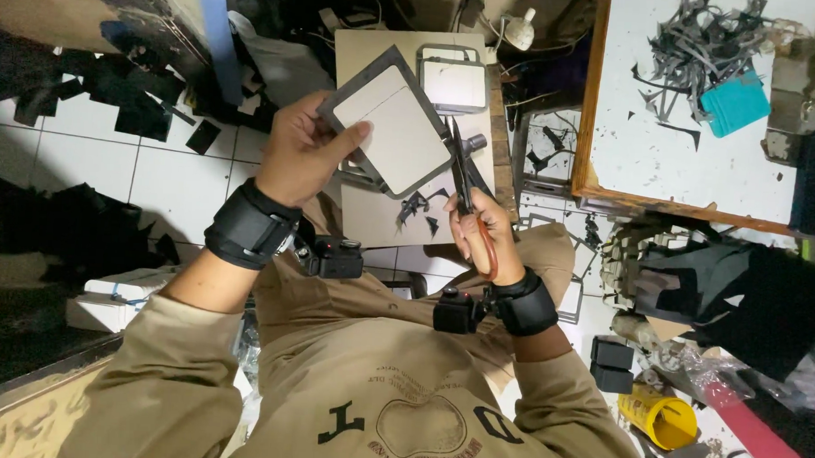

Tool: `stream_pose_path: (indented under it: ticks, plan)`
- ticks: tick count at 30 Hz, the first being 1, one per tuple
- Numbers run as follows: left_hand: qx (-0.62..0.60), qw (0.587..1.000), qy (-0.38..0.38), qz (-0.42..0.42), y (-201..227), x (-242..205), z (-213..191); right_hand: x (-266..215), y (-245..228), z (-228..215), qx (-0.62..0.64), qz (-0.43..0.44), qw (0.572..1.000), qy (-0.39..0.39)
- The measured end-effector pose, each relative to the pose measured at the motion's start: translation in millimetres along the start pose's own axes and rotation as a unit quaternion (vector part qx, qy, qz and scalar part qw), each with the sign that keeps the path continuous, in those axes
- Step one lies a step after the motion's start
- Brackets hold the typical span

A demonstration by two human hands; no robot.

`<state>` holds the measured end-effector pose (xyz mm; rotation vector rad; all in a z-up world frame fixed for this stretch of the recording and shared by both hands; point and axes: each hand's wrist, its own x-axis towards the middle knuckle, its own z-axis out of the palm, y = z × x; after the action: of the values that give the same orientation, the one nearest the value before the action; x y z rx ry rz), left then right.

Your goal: The person trims the edges of leather or composite parts using scissors.

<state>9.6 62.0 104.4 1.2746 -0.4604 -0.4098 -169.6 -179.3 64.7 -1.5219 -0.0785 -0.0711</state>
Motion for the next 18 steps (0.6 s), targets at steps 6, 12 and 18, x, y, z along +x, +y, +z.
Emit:
stream_pose_path:
  ticks: [6,12,18]
  plan:
    - [0.004,1.000,0.000,0.027,-15,1,-1,3,4,0,0.061,0.021,0.998,0.015]
    - [-0.009,0.999,-0.043,-0.020,-40,-15,42,27,-11,21,-0.012,0.030,0.991,0.130]
    - [0.011,0.998,-0.022,-0.051,-22,-31,53,18,6,27,0.009,0.016,0.989,0.150]
